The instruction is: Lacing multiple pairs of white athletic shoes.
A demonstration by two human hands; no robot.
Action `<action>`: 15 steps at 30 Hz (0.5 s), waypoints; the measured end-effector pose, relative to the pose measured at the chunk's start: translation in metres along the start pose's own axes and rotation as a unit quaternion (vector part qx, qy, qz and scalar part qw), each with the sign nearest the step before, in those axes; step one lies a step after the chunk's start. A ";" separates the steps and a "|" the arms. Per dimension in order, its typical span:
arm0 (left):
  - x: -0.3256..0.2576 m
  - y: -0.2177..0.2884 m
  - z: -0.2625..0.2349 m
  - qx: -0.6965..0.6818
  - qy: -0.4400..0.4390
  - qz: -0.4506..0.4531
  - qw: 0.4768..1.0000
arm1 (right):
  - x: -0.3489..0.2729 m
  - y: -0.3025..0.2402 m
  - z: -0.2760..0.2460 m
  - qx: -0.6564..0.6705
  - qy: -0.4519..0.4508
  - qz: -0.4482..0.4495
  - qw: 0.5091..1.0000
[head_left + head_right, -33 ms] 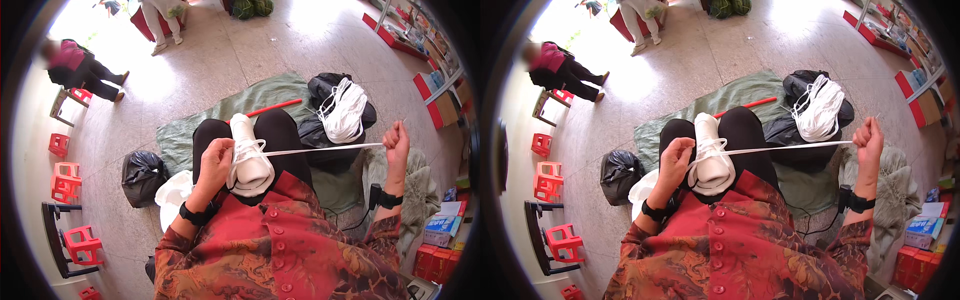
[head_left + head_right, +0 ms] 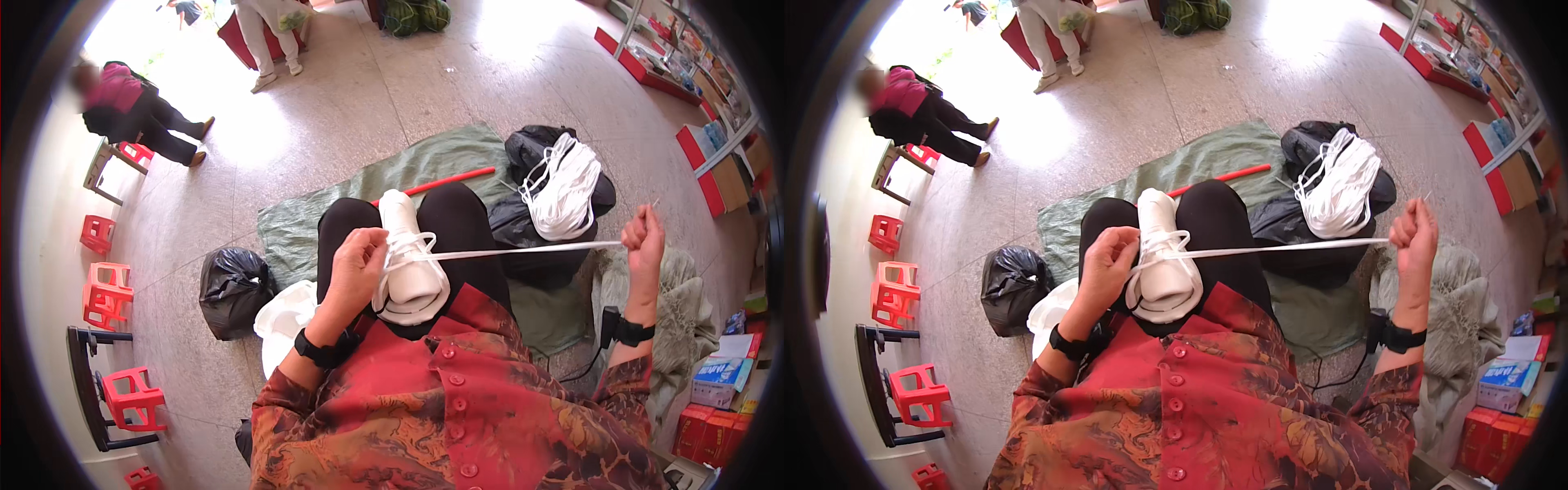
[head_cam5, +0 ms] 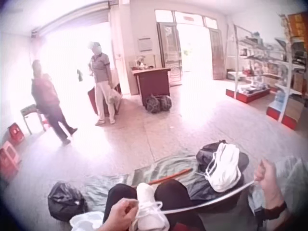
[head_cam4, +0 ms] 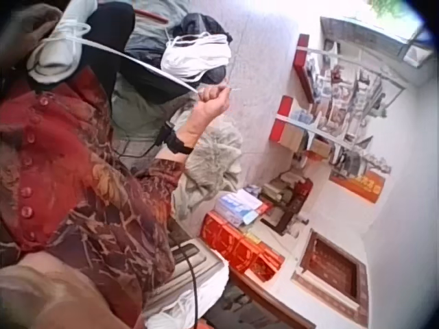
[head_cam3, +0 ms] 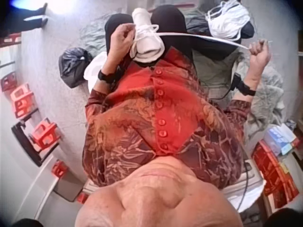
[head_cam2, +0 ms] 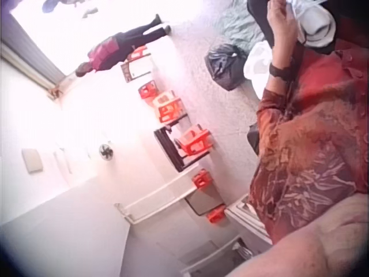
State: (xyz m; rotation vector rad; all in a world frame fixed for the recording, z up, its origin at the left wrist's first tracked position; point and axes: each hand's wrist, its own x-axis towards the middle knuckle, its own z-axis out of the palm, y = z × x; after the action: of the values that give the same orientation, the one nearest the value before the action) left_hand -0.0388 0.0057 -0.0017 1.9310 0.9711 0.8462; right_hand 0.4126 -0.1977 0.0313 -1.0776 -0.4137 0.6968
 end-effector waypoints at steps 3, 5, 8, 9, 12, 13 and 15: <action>0.013 0.001 -0.001 0.060 -0.075 0.008 0.995 | -0.015 0.022 0.018 -0.250 0.005 0.049 0.967; 0.021 0.001 -0.001 0.083 -0.088 0.009 0.993 | -0.034 0.039 0.045 -0.346 -0.101 0.107 0.926; 0.028 0.000 -0.002 0.118 -0.124 0.065 0.983 | -0.081 0.063 0.106 -0.406 -0.268 0.064 0.871; 0.029 -0.001 -0.002 0.140 -0.133 0.082 0.978 | -0.096 0.072 0.132 -0.380 -0.308 0.108 0.865; 0.033 -0.002 -0.007 0.109 -0.182 0.011 0.977 | -0.132 0.088 0.195 -0.378 -0.461 0.030 0.802; 0.034 -0.003 -0.010 0.107 -0.184 0.004 0.977 | -0.139 0.093 0.213 -0.363 -0.502 0.007 0.785; 0.040 -0.004 -0.013 -0.010 -0.189 -0.043 0.981 | -0.143 0.102 0.239 -0.407 -0.507 -0.066 0.757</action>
State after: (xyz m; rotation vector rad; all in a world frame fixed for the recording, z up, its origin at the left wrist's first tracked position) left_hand -0.0312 0.0453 0.0089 1.9256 0.8044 0.4135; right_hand 0.1291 -0.1103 0.0451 -1.3697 -1.8610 0.9691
